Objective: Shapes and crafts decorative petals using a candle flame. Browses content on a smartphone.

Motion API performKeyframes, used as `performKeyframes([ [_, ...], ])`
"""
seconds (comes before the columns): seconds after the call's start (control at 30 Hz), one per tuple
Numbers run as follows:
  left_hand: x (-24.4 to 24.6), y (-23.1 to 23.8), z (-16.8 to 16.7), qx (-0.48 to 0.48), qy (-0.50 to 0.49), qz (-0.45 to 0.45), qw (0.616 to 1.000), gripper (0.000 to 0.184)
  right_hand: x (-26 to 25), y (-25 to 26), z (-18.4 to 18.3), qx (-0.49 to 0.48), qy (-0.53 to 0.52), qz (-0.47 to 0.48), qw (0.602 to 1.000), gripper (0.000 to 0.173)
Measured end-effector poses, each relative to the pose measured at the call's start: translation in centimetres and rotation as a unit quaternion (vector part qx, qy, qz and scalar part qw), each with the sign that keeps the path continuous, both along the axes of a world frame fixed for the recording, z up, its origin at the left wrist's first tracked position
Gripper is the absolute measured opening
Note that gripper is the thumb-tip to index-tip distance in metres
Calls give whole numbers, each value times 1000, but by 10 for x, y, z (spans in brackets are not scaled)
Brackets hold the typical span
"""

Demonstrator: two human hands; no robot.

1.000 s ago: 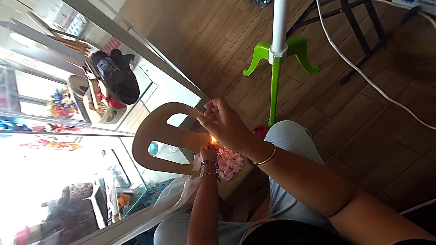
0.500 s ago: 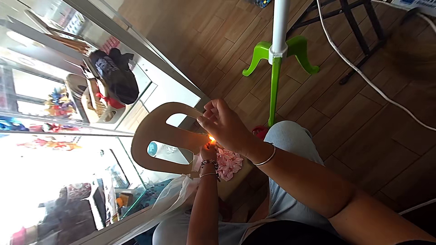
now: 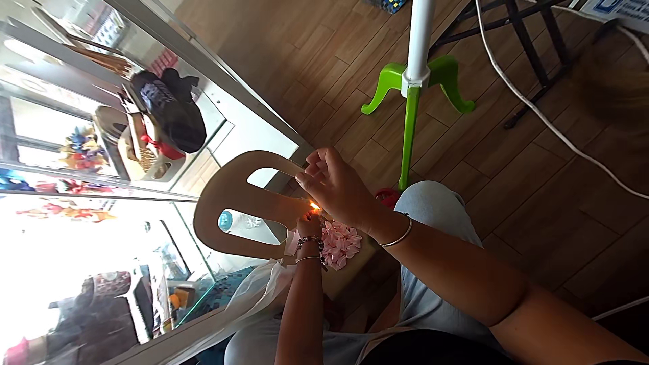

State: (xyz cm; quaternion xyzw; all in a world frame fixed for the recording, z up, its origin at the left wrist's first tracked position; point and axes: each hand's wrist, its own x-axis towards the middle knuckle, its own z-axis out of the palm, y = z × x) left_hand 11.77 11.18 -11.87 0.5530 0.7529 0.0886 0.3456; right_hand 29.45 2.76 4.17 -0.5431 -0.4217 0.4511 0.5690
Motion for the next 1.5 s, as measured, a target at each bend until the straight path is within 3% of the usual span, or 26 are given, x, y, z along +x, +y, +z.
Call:
performKeyframes([
  [0.2,-8,9,-13,-7,21,-20,1000,25,-3,-1,-7,-1,-4,-2,1000,44],
  [0.4,-21,-9,31,-6,-28,-31,999,26,-13,14,-19,30,-46,6,998,40],
  [0.57,-49,-40,91,42,-166,6,985,21,-34,23,-24,19,-127,71,989,20],
  [0.73,-77,-74,129,88,-336,63,936,17,-74,30,-36,-55,-92,248,963,27],
  [0.83,-92,-84,129,111,-388,55,913,17,-95,17,-40,-64,-52,281,956,32],
  [1.07,-120,-94,128,153,-356,-12,922,26,-133,0,-32,-54,-28,250,966,27],
  [1.27,-135,-98,130,156,-340,-40,927,27,-146,2,-34,-66,16,252,965,13],
  [1.5,-132,-102,127,140,-330,-70,931,29,-140,-2,-45,-10,-85,285,955,16],
])
